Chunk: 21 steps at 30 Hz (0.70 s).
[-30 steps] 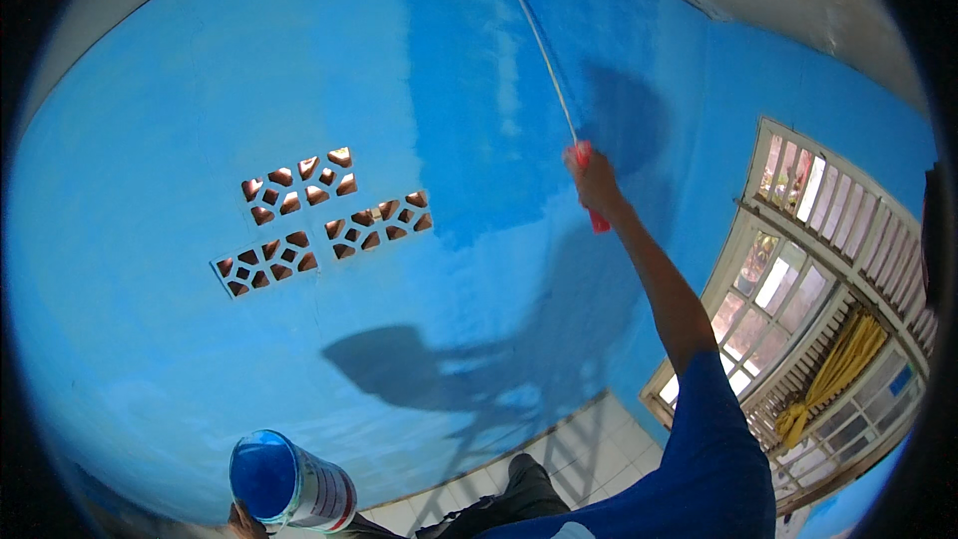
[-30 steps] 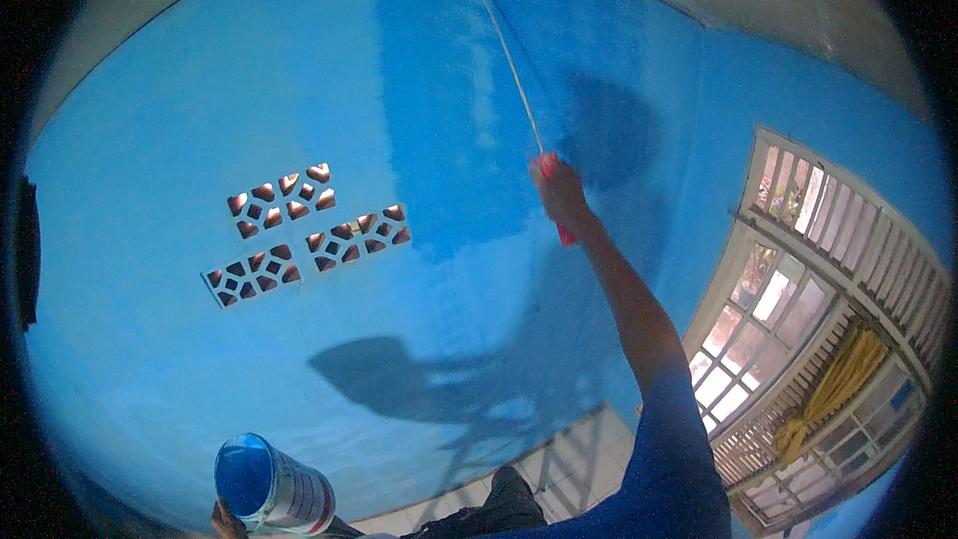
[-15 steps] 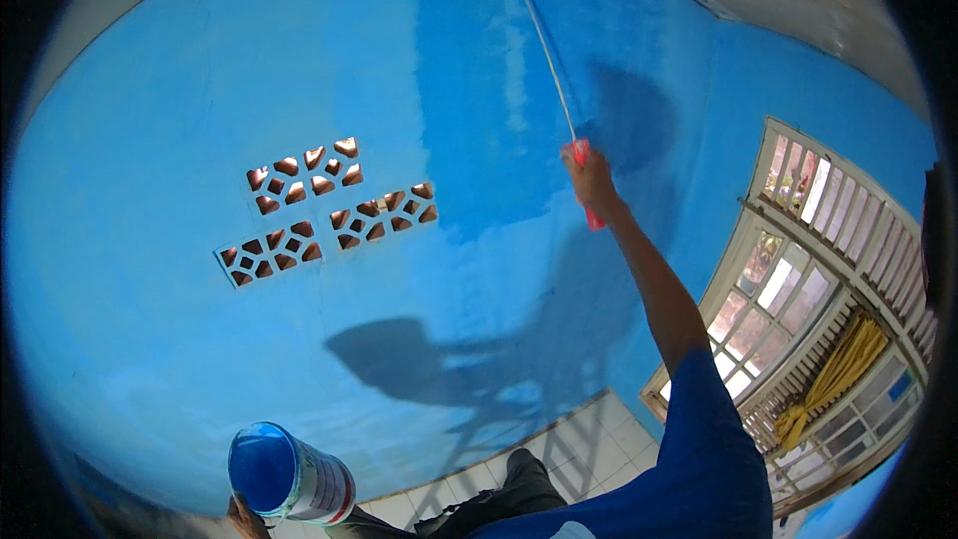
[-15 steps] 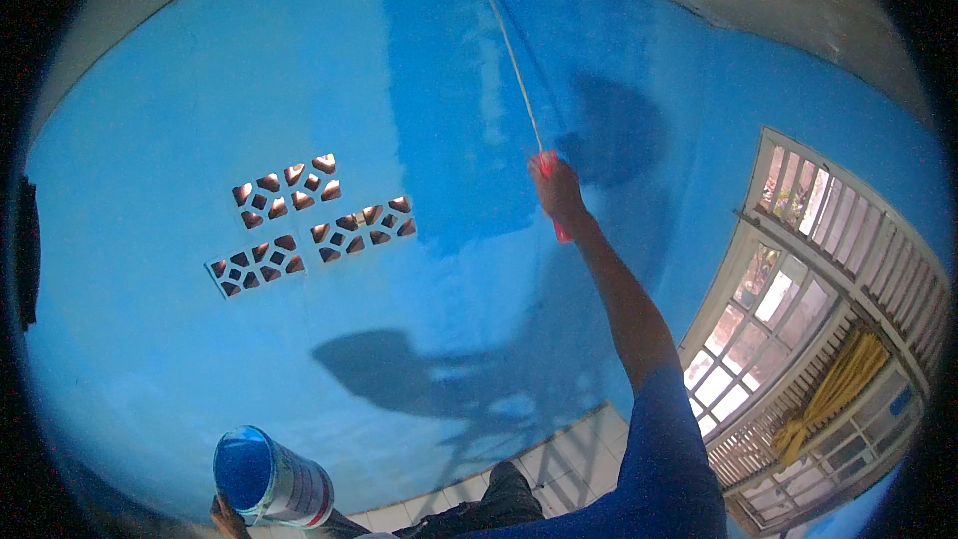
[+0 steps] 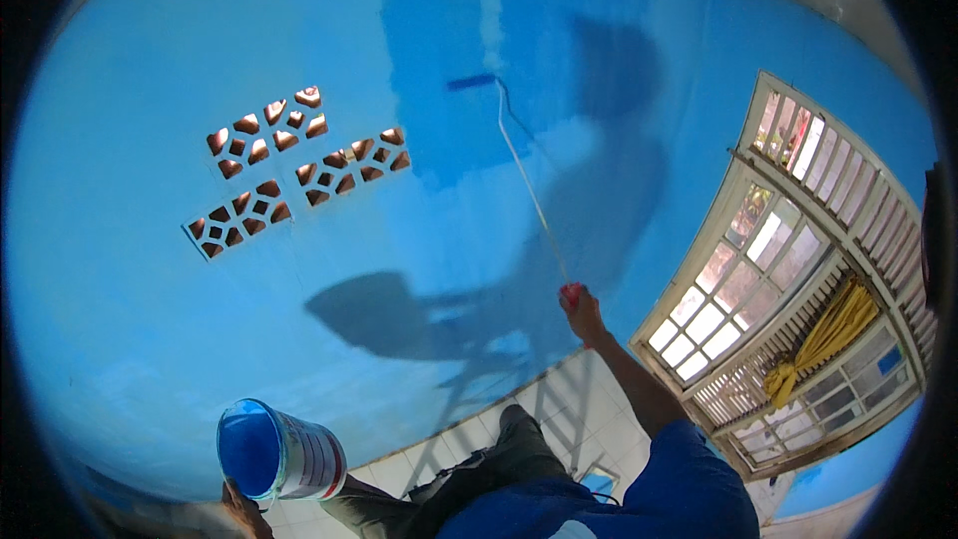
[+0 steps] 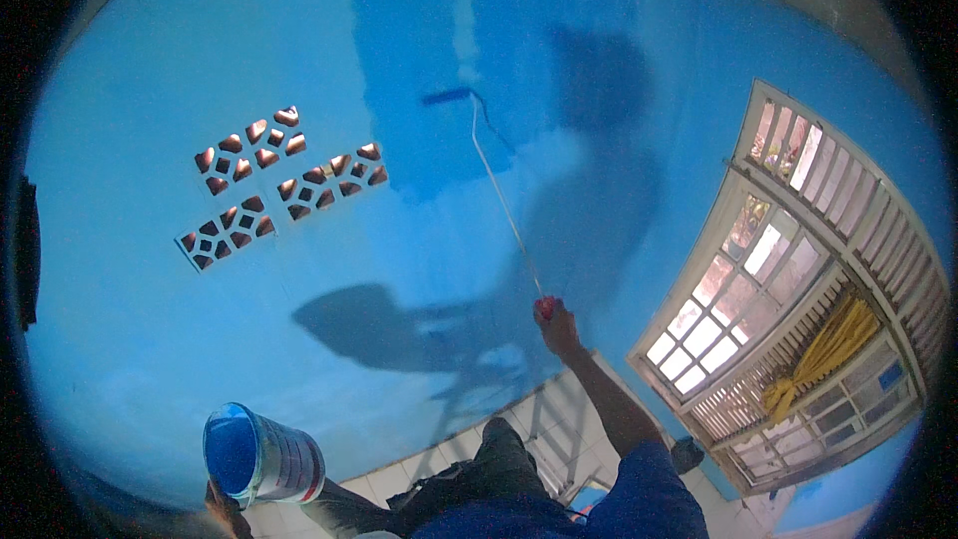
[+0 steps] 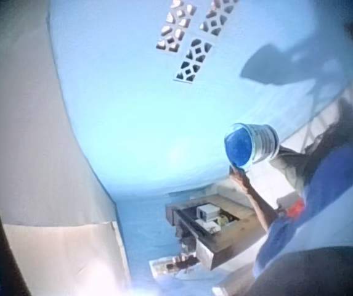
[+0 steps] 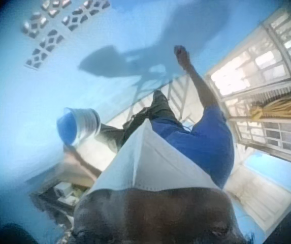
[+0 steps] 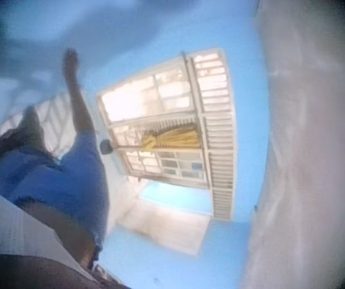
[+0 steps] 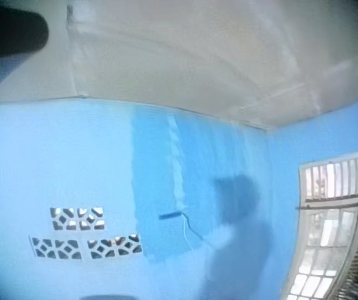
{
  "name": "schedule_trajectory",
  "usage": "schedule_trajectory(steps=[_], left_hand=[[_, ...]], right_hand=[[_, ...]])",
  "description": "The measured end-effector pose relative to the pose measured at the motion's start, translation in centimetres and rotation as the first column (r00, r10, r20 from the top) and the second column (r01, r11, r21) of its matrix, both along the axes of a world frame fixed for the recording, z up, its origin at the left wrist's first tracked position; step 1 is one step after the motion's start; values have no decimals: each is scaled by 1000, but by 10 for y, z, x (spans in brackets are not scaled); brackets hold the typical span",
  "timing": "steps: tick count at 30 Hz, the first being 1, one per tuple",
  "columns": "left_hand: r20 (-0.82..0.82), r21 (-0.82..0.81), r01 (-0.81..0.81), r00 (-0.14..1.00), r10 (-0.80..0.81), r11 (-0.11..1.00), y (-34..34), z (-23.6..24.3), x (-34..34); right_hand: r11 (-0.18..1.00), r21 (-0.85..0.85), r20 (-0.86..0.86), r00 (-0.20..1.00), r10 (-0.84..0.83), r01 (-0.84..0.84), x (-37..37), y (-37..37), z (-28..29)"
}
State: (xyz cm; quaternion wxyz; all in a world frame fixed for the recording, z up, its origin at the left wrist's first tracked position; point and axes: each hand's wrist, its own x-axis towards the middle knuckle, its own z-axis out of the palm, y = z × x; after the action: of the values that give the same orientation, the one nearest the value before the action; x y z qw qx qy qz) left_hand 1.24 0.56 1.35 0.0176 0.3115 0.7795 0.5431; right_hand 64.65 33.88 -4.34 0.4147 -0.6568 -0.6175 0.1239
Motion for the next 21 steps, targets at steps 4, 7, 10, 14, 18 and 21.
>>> schedule_trajectory(steps=[4, 7, 10, 14, 18, 21], left_hand=[[41, 44, 43, 998, -45, 998, 11, -4, -2], [84, 37, 16, 996, -19, 999, 1, -10, -9], [75, -2, 4, 997, -4, 1000, 10, -3, -2], [105, -21, -38, 994, 40, 999, 12, 22, 26], [55, 57, -57, 997, 53, 997, 20, 22, 32], [-22, -35, -40, 999, 39, 999, 10, 13, 14]], right_hand=[[976, -216, -65, 998, -23, 8, 8, -60, -55], [990, -120, 46, 996, 81, -75, 2, -85, -57], [994, -113, -26, 1000, 8, -11, 6, -90, -66], [996, -89, -67, 998, 11, -17, -2, -71, -30], [999, 33, -102, 994, -33, 37, -10, -35, 1], [998, 61, -118, 993, -16, 23, -21, -29, 29]])
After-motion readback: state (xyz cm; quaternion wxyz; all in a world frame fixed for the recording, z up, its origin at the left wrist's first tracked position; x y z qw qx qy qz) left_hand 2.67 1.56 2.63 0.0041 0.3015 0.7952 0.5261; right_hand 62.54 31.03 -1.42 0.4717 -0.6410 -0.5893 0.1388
